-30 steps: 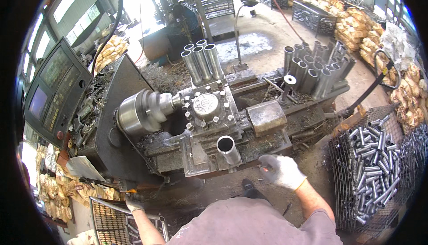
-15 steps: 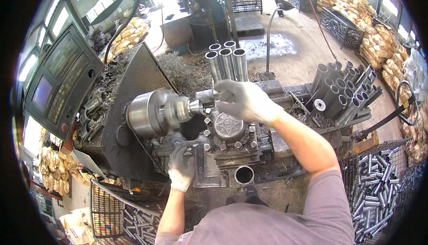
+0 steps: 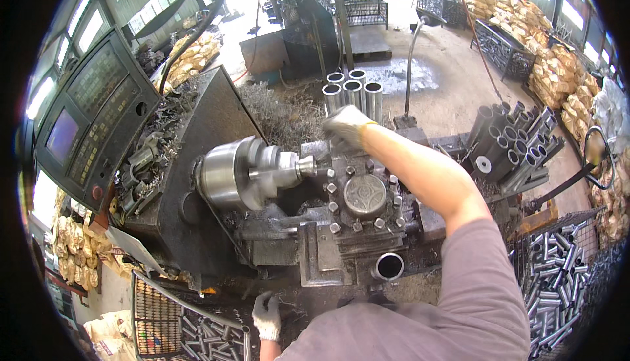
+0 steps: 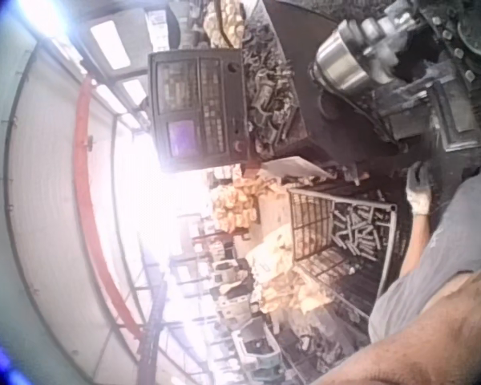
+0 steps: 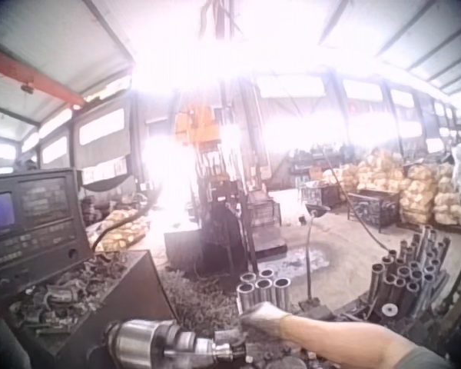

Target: The person repeatedly picks up cylindrical metal tubes from a wire basket, inserts them into a lathe chuck, operates the machine, and removes the processed tubes. The cycle of loading, machining, and unloading is repeated continuously.

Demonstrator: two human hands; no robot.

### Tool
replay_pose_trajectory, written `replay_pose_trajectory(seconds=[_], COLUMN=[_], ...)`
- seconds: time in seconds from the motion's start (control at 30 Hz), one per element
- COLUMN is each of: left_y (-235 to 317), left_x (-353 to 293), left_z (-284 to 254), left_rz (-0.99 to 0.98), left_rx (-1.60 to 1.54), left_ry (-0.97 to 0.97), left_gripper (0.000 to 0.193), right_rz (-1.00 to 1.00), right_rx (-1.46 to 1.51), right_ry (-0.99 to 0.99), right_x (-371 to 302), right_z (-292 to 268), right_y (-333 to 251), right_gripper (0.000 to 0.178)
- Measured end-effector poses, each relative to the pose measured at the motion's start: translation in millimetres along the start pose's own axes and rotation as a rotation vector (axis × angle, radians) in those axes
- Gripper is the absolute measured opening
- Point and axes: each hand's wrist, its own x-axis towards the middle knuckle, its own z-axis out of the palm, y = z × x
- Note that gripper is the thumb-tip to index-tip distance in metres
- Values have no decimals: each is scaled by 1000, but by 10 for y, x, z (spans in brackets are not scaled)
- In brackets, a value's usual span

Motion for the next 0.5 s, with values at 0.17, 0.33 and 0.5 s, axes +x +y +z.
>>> replay_pose_trajectory(seconds=[0.17, 0.33, 0.5], left_y=[245, 1242, 2023], left_x=[460, 1375, 2267], left_z=[-161, -164, -94], left_rz=[230, 722, 880], left_rx=[21, -16, 41], left_ry=[32, 36, 69], left_gripper=[22, 32, 46], right_rz=[-1282, -578, -394], right_rx=[10, -927, -1055], right_ry=[902, 179, -225], right_x=[-453, 115, 263], right_z=[268, 248, 242], right_y=[-704, -287, -114], right_gripper=[38, 34, 37])
